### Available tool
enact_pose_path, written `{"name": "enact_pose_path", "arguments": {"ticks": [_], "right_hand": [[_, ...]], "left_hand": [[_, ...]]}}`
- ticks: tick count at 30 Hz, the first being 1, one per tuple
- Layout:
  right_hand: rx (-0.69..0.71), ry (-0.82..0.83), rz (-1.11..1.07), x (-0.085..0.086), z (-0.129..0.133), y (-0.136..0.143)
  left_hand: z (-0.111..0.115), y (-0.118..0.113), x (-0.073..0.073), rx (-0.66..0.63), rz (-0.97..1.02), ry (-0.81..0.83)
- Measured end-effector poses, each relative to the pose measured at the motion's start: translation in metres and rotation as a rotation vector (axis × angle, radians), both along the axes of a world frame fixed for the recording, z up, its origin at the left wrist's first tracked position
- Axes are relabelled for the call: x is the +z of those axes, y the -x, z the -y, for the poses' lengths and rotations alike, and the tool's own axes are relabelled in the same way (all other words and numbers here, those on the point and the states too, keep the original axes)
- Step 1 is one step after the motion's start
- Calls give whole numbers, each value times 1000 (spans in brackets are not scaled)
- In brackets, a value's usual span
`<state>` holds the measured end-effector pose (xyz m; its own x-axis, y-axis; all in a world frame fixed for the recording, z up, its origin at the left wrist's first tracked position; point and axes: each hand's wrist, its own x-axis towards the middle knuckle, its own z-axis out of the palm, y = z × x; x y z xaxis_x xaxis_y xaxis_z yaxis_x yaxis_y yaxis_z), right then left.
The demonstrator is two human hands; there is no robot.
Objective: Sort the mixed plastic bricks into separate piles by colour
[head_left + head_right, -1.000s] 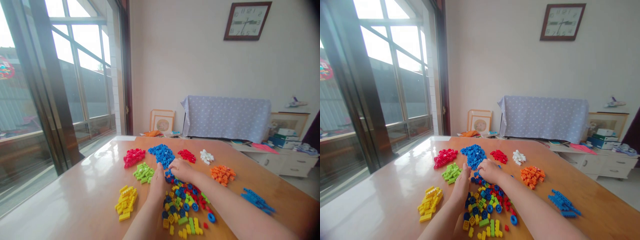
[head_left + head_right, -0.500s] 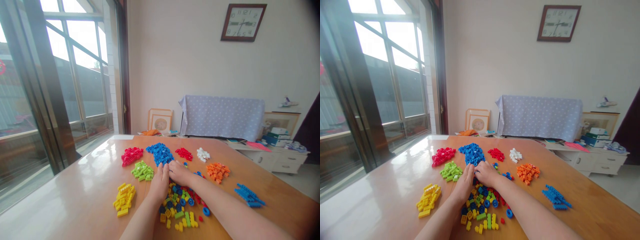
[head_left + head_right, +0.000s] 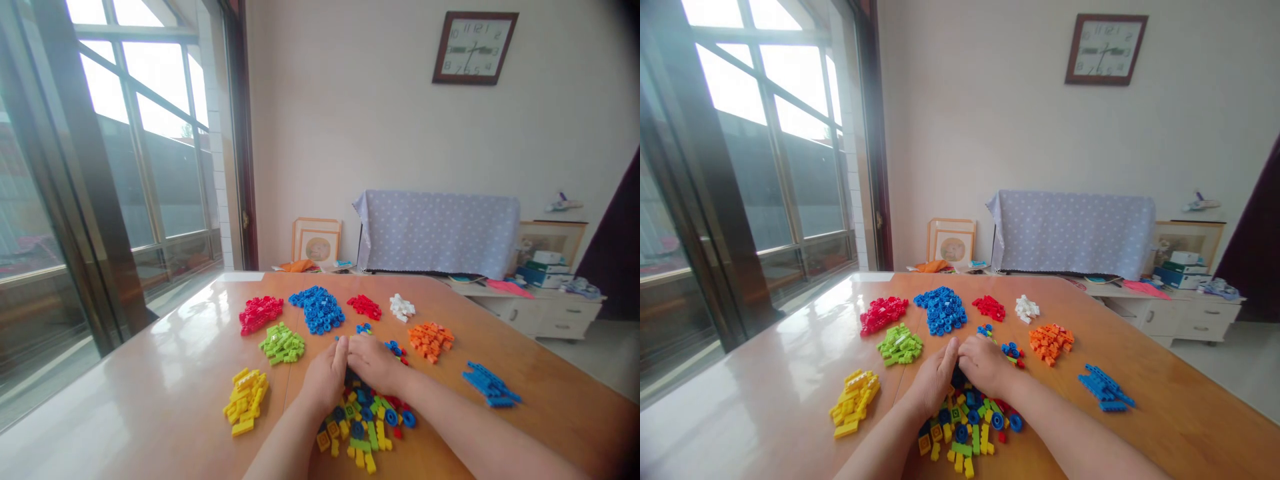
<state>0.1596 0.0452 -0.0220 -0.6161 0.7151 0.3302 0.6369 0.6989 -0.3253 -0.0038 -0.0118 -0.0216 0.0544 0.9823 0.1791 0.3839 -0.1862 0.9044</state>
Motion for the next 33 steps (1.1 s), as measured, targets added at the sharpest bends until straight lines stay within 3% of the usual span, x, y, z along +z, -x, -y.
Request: {"name": "enact_pose_path", "arguments": {"ticks": [4,6,11,18,25,30,33], "right_hand": [[-271,14,-81,-1,-36,-20],[-311,62,-37,-4,-53,-27],[-237,118,11,-12,-61,-30],[-13,50,22,-3,-30,-23],[-5,35,43,5,-5,-19],[-74,17,35,7,-13,-5],[-26,28,36,8,-21,8]], "left_hand": [[-2,-3,-3,2,69,75],[-1,-3,-3,-15,74,93],[0,-4,-3,-42,91,82],[-4,-4,2,15,153,26],[-11,-1,-1,115,253,68],[-14,0,-4,120,284,83],[-14,0,-4,100,292,65]]}}
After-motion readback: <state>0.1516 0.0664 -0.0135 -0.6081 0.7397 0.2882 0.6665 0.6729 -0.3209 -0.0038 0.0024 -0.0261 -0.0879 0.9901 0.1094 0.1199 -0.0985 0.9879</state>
